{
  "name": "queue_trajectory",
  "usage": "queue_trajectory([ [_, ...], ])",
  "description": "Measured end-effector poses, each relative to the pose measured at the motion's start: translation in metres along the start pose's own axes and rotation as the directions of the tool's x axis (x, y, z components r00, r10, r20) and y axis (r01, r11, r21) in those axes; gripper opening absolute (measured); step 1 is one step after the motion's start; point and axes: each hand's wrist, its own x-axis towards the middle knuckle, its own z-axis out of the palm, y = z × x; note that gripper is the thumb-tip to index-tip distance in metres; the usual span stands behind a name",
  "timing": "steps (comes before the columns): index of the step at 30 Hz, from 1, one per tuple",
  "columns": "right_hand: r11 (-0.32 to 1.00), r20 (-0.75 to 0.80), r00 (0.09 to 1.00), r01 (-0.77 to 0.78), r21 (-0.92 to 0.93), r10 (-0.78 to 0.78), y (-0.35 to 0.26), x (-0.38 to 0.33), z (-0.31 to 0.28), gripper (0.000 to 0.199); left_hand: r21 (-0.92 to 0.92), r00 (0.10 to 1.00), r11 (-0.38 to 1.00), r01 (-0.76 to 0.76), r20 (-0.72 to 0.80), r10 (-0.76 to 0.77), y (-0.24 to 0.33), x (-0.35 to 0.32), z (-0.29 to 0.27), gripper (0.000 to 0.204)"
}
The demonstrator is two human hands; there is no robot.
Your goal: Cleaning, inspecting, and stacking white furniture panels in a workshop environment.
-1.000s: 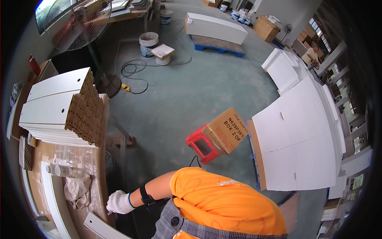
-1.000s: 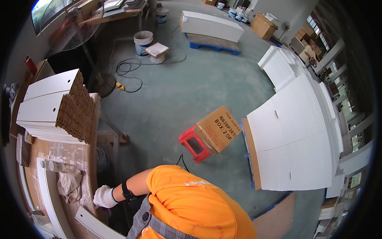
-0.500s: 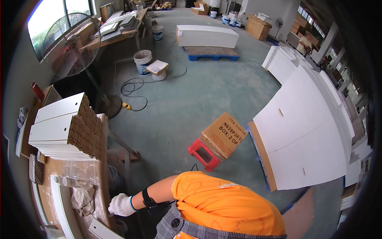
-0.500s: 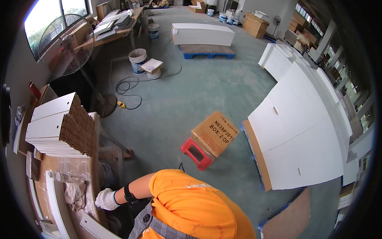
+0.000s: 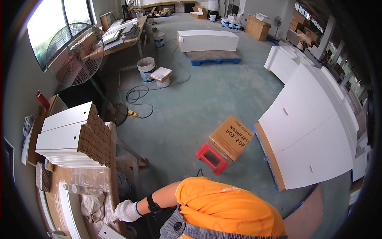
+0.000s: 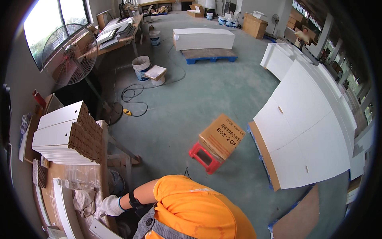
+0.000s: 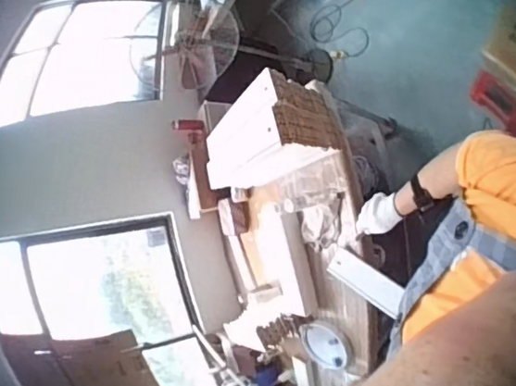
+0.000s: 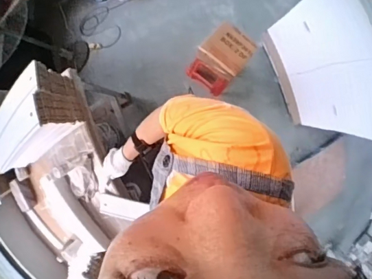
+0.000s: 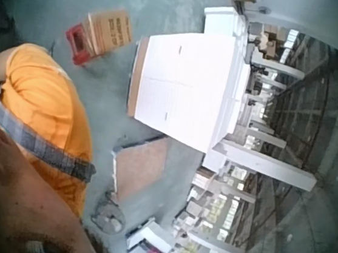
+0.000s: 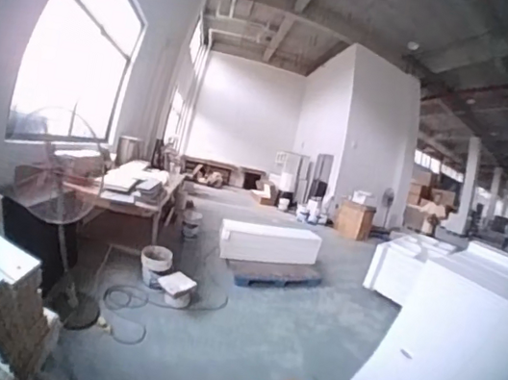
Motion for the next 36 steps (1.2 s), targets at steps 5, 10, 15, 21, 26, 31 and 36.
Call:
queue_trajectory([
  [5, 0.998, 0.032, 0.999, -0.026, 0.05, 0.025, 0.009, 0.01, 0.004, 0.019, 0.01, 1.0, 1.0, 0.02, -0.021, -0.02, 0.006, 0.023, -0.009, 0.058],
  [10, 0.986, 0.051, 0.998, -0.053, 0.158, 0.046, 0.018, 0.022, 0.023, 0.024, 0.021, 0.995, 0.997, 0.073, -0.073, -0.072, -0.006, 0.048, -0.012, 0.058],
  [15, 0.945, 0.088, 0.994, -0.094, 0.313, 0.07, 0.027, 0.033, 0.052, 0.023, 0.026, 0.981, 0.988, 0.153, -0.125, -0.149, -0.023, 0.069, -0.014, 0.059],
  [21, 0.918, 0.149, 0.985, -0.135, 0.373, 0.085, 0.04, 0.045, 0.071, 0.023, 0.024, 0.968, 0.976, 0.217, -0.136, -0.212, -0.035, 0.086, -0.012, 0.059],
  [26, 0.932, 0.215, 0.973, -0.148, 0.33, 0.078, 0.043, 0.052, 0.068, 0.025, 0.024, 0.965, 0.973, 0.232, -0.134, -0.226, -0.036, 0.09, -0.011, 0.06],
  [31, 0.942, 0.238, 0.969, -0.138, 0.306, 0.065, 0.039, 0.049, 0.058, 0.025, 0.025, 0.967, 0.975, 0.221, -0.136, -0.216, -0.033, 0.086, -0.01, 0.06],
  [36, 0.936, 0.217, 0.974, -0.135, 0.325, 0.065, 0.033, 0.041, 0.047, 0.025, 0.024, 0.973, 0.982, 0.19, -0.141, -0.184, -0.03, 0.075, -0.008, 0.06],
])
